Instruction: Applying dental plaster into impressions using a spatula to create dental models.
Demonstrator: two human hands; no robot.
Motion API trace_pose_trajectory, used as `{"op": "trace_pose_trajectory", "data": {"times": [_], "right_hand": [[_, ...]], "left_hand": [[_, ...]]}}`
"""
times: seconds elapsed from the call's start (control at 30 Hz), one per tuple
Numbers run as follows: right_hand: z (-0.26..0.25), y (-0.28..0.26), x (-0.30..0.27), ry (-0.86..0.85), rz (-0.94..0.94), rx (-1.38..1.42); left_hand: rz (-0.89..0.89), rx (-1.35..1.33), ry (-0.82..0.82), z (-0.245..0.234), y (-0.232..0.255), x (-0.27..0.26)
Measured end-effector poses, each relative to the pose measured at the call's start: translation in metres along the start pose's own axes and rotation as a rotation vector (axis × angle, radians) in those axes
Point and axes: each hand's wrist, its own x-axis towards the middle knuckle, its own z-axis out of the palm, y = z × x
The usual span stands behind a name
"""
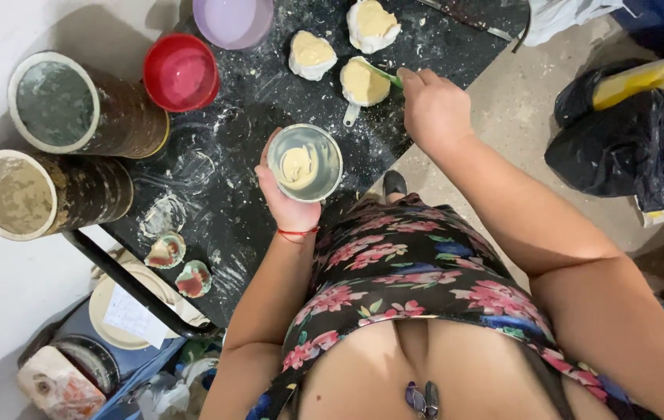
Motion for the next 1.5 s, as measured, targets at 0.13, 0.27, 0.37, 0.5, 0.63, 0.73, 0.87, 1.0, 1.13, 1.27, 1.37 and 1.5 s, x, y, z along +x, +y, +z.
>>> {"op": "trace_pose_trajectory", "data": {"times": [0.13,0.27,0.37,0.5,0.63,0.73,0.87,1.0,1.13,1.27,1.37,1.5], "right_hand": [[-0.010,0.003,-0.001,0.024,0.026,0.015],[-0.020,0.006,-0.009,-0.068,0.041,0.006],[-0.022,0.007,-0.016,-0.049,0.038,-0.011],[-0.091,-0.015,0.010,-0.146,0.104,0.070],[-0.126,-0.019,-0.008,0.022,-0.038,0.439],[-0.148,-0.042,-0.013,-0.033,-0.070,0.557],[-0.163,-0.064,-0.014,-0.014,-0.308,0.101],[-0.171,-0.068,-0.030,-0.289,-0.363,0.154],[-0.166,-0.063,-0.026,-0.015,-0.288,0.068],[-0.173,-0.067,-0.031,-0.176,-0.337,-0.007],[-0.168,-0.061,-0.023,-0.085,-0.296,-0.010],[-0.169,-0.066,-0.033,-0.236,-0.376,0.106]], "left_hand": [[-0.005,0.002,0.003,0.000,-0.002,0.003],[0.008,0.000,-0.001,-0.007,-0.010,0.005],[0.008,-0.001,-0.010,-0.007,-0.010,0.006],[0.007,-0.014,-0.058,0.005,-0.001,0.013],[0.043,-0.005,-0.067,0.011,-0.009,0.027],[0.046,0.066,-0.096,0.014,-0.021,0.033],[0.005,0.159,-0.396,0.044,-0.007,0.030],[-0.057,0.032,-0.326,0.053,-0.010,0.032],[-0.104,0.054,-0.349,0.053,-0.022,0.031],[-0.027,0.052,-0.312,0.057,-0.017,0.036],[-0.013,0.147,-0.367,0.063,-0.015,0.038],[-0.039,0.043,-0.390,0.066,-0.011,0.045]]}}
